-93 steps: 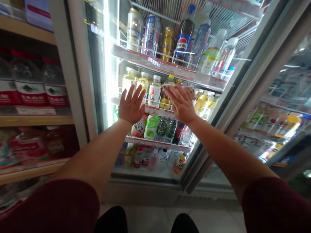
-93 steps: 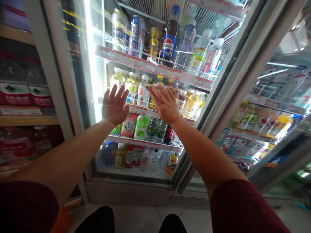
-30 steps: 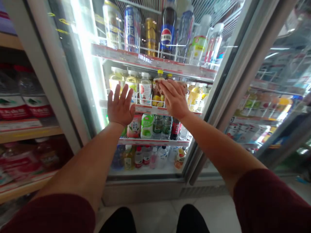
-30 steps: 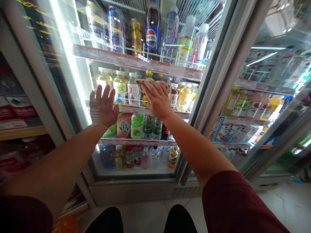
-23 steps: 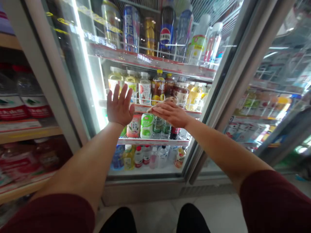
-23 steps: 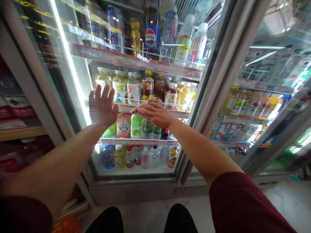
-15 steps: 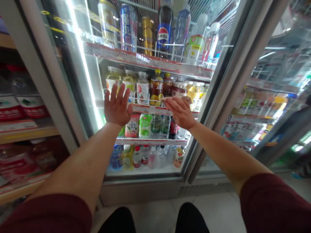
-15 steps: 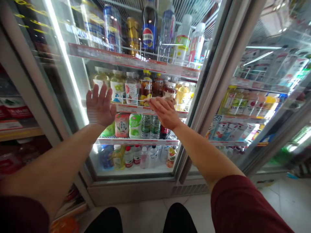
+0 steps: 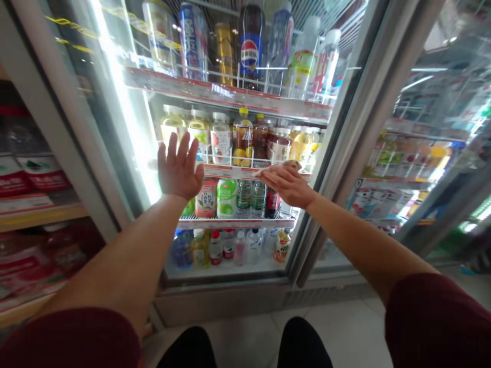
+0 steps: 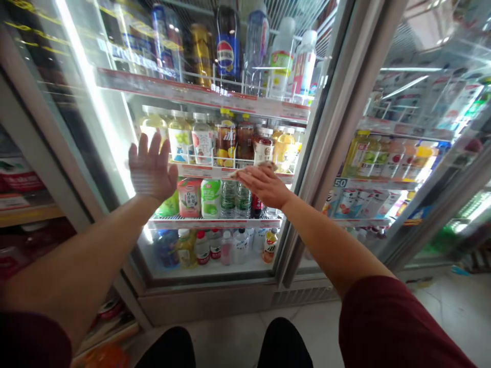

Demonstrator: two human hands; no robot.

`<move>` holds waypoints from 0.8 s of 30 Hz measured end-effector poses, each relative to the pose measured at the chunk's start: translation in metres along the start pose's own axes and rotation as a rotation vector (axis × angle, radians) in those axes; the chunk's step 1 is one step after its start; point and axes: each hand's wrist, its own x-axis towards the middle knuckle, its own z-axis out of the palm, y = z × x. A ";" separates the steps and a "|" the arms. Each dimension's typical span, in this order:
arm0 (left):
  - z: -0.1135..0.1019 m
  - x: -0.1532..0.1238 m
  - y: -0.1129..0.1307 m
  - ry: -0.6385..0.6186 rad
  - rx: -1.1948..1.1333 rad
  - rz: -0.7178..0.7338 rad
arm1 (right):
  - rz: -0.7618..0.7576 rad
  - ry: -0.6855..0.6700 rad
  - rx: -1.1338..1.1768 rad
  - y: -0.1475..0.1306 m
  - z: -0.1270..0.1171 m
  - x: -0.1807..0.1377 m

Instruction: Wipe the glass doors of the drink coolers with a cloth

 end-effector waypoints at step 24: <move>0.002 0.001 -0.002 0.004 0.009 0.018 | 0.421 0.338 -0.109 0.010 0.003 0.004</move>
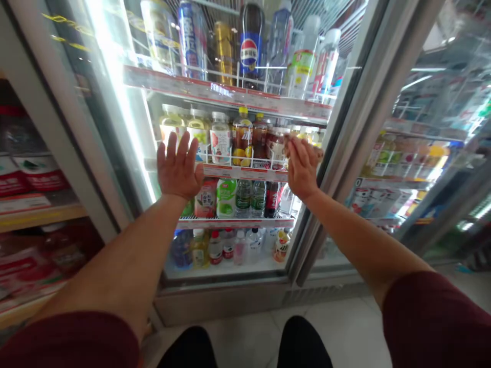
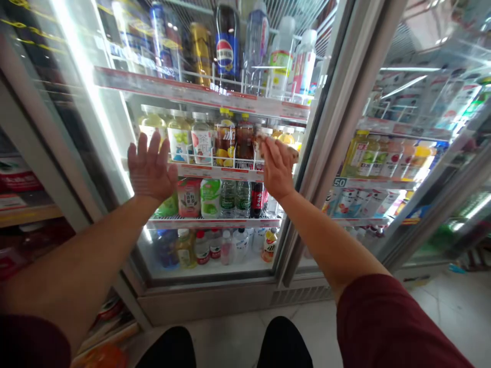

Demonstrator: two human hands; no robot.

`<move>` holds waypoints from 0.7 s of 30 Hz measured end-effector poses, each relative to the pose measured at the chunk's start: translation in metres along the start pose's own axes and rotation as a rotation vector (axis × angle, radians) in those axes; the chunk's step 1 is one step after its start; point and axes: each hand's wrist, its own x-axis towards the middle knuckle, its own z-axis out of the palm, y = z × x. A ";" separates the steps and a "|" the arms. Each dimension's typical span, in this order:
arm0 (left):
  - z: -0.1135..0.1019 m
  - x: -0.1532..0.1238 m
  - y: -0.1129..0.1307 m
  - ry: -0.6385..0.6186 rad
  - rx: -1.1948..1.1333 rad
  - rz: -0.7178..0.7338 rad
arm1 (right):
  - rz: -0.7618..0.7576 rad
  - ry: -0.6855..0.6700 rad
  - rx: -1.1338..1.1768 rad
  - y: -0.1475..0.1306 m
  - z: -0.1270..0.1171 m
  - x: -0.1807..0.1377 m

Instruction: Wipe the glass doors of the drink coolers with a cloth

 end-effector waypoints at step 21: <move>0.002 -0.003 -0.006 0.012 0.064 0.045 | -0.366 -0.330 0.153 -0.062 0.027 0.063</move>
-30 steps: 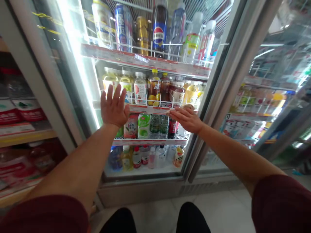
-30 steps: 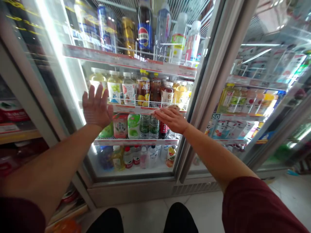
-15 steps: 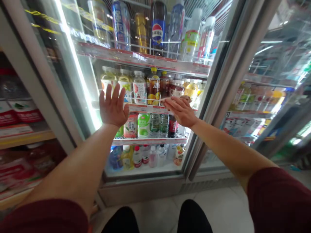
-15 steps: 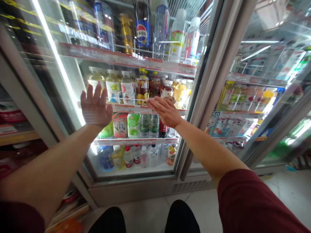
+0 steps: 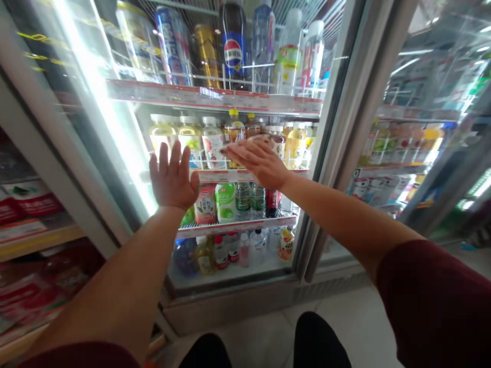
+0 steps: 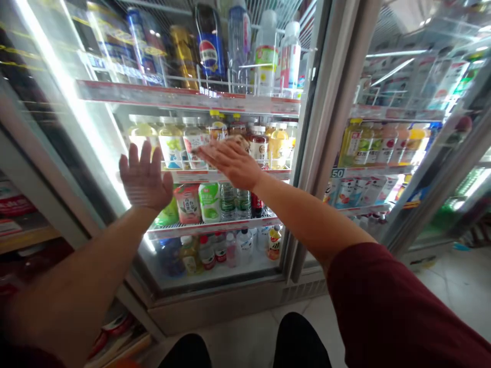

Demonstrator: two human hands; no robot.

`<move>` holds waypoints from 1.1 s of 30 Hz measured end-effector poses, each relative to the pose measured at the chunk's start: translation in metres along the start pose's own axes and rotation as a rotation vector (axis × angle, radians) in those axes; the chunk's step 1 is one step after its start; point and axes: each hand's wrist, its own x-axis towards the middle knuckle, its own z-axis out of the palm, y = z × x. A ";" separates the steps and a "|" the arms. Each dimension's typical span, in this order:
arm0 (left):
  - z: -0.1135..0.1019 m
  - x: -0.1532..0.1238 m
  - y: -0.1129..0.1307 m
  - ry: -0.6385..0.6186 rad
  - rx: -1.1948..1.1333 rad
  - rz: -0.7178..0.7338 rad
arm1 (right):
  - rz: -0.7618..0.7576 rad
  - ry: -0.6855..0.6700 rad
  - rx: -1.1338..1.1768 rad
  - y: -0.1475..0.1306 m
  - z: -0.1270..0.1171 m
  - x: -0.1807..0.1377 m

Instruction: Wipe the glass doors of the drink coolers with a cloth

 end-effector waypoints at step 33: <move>-0.006 -0.002 0.010 0.020 -0.014 -0.005 | 0.061 -0.131 -0.006 -0.028 0.001 0.036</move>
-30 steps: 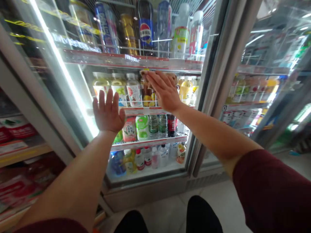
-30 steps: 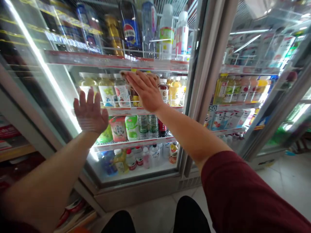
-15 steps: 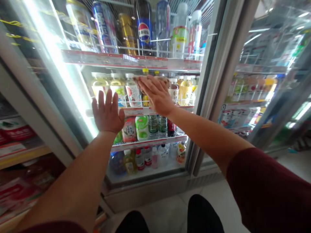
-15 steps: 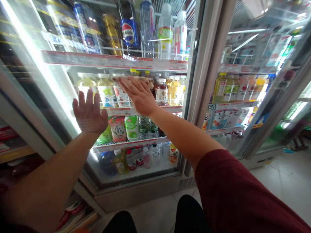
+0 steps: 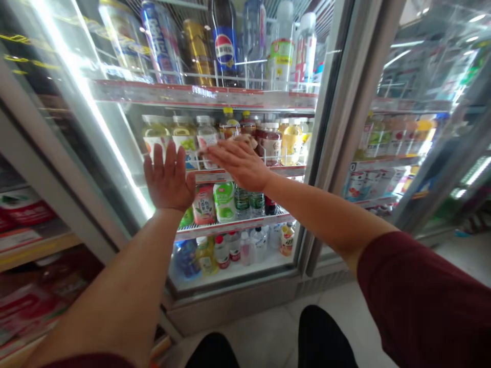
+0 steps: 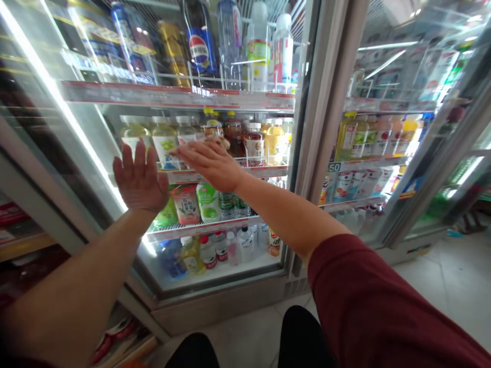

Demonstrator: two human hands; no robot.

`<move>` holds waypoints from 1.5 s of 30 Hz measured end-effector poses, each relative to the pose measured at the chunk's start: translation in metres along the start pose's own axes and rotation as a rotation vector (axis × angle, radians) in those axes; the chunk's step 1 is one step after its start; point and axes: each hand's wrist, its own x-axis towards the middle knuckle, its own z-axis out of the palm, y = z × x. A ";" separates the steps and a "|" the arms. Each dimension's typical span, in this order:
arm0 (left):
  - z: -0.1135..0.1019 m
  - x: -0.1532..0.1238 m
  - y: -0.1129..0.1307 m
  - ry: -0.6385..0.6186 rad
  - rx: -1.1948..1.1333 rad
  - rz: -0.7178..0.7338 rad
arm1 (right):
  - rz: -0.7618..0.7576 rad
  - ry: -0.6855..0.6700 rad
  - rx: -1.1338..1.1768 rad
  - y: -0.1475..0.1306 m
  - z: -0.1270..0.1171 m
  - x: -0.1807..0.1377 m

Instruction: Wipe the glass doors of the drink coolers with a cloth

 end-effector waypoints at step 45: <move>0.008 0.000 -0.018 0.009 0.045 0.079 | -0.076 0.031 -0.026 0.023 -0.003 -0.027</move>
